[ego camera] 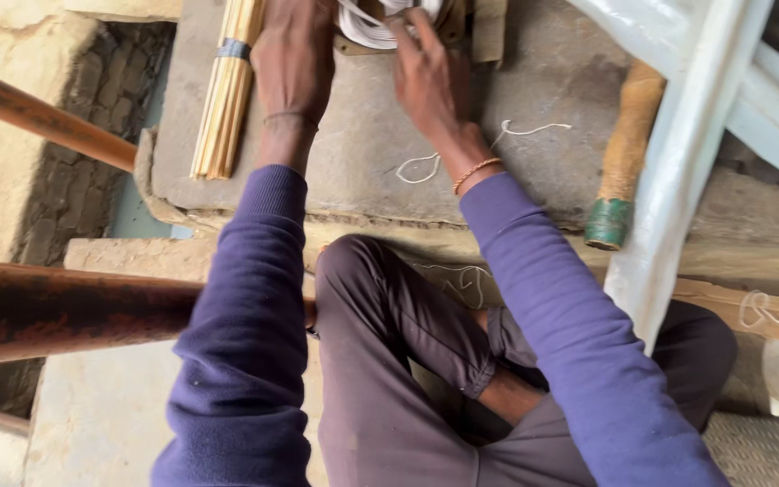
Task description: The person sits at a low stone workbench beside a machine drum and pulls white extruded wick material from the drum, gathering and tying lengths with string. They arrange the long white strips on their lap, then pick up a mallet and tap a wooden tool on the workbench.
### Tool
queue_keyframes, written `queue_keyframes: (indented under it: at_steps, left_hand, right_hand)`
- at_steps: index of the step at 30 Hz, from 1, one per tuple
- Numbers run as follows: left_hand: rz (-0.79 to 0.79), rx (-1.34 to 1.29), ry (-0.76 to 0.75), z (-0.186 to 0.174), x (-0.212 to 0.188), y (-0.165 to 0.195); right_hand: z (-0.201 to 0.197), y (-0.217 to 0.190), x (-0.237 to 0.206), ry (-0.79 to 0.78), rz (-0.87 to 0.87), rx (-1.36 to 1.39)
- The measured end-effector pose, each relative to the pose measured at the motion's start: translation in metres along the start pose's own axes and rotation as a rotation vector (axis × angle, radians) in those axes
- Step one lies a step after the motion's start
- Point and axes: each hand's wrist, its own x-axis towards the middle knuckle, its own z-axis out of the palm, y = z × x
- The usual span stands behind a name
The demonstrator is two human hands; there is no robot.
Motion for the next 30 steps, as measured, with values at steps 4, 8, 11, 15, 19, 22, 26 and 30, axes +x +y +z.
queue_keyframes:
  at_steps: [4,8,11,15,19,22,26,30]
  left_hand:
    - [-0.458,-0.395,0.345,0.021,0.006,0.016]
    - [-0.377,-0.506,0.3,0.037,0.029,0.008]
    - [-0.487,-0.546,0.159,0.05,0.039,0.007]
    - [-0.439,-0.641,0.215,0.058,0.029,0.016]
    - [-0.687,-0.509,0.147,0.054,0.043,0.024]
    - [-0.704,-0.461,0.224,0.051,0.053,0.033]
    - [-0.705,-0.476,0.269,0.046,0.058,0.037]
    - [-0.61,-0.452,0.264,0.038,0.061,0.037]
  right_hand:
    - [-0.006,-0.004,0.007,-0.156,0.041,0.043]
    - [-0.006,0.0,0.013,-0.144,-0.005,-0.035]
    - [-0.002,0.0,0.013,-0.194,0.033,0.012]
    - [0.002,0.003,0.0,-0.217,0.069,0.092]
    - [0.008,0.003,0.002,-0.262,0.103,0.11]
    - [0.011,-0.001,0.01,-0.289,0.164,0.118]
    - [0.006,-0.007,0.015,-0.164,0.075,0.075]
    - [-0.008,-0.011,0.019,-0.346,0.252,0.145]
